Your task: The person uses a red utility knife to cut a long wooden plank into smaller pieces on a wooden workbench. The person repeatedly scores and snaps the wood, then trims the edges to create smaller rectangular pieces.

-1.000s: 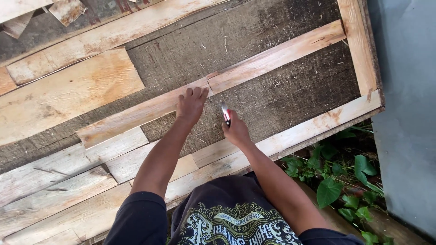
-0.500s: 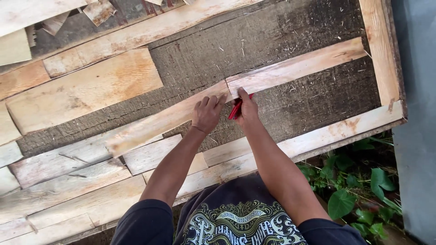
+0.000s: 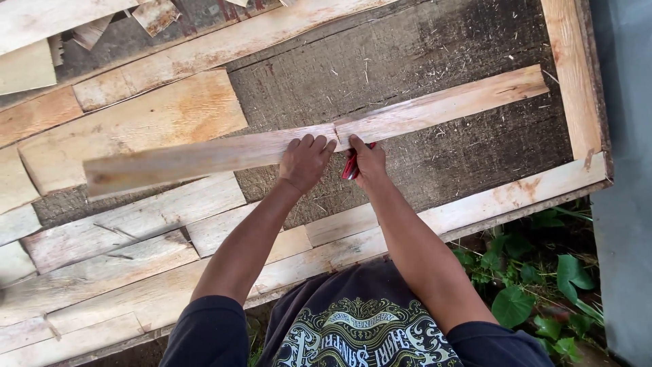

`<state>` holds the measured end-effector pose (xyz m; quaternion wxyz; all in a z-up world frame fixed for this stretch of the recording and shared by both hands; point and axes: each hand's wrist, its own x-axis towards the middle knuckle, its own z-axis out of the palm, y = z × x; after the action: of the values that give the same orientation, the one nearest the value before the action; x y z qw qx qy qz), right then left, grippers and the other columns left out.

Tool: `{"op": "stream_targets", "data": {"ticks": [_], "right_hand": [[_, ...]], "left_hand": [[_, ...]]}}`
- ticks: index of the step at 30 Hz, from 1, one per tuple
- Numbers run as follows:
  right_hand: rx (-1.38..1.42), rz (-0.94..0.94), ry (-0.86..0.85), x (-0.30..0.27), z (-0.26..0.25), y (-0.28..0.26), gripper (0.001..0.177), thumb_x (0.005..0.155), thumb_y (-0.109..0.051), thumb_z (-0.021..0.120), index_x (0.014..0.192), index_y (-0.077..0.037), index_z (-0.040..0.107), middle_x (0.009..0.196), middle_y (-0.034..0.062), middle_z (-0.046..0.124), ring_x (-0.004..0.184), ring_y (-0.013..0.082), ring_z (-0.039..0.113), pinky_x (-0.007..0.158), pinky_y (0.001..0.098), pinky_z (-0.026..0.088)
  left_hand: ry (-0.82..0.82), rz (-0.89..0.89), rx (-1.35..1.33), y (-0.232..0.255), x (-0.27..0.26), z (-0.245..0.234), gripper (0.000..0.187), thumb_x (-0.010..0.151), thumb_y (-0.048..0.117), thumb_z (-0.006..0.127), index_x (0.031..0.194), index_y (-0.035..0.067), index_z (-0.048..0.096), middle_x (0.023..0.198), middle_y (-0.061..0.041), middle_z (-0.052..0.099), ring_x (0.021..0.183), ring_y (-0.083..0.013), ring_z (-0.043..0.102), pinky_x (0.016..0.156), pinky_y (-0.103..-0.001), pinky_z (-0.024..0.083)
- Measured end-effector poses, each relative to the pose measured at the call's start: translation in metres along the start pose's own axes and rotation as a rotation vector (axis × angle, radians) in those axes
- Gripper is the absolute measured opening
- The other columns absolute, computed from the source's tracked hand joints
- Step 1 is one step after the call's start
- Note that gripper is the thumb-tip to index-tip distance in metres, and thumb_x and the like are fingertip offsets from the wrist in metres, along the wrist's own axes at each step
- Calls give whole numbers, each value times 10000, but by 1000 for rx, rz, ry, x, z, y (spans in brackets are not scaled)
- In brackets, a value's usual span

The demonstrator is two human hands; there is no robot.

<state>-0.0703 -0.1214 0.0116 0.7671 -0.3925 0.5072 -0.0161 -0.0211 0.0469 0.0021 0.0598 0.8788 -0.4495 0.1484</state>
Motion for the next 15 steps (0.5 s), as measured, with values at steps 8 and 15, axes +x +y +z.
{"op": "stream_targets", "data": {"ticks": [8, 15], "right_hand": [[-125, -18, 45, 8, -12, 35, 330, 843, -113, 810, 987, -3, 534, 647, 117, 628, 478, 215, 668, 435, 359, 582], [-220, -99, 28, 0, -23, 31, 353, 814, -72, 808, 991, 18, 515, 633, 138, 638, 463, 201, 656, 418, 371, 571]], "left_hand": [[-177, 199, -20, -6, 24, -27, 100, 878, 291, 616, 837, 263, 703, 846, 42, 534, 848, -225, 543, 733, -400, 411], [-522, 180, -38, 1, 35, -18, 142, 878, 309, 641, 859, 366, 769, 930, 116, 589, 952, -192, 557, 828, -407, 413]]}}
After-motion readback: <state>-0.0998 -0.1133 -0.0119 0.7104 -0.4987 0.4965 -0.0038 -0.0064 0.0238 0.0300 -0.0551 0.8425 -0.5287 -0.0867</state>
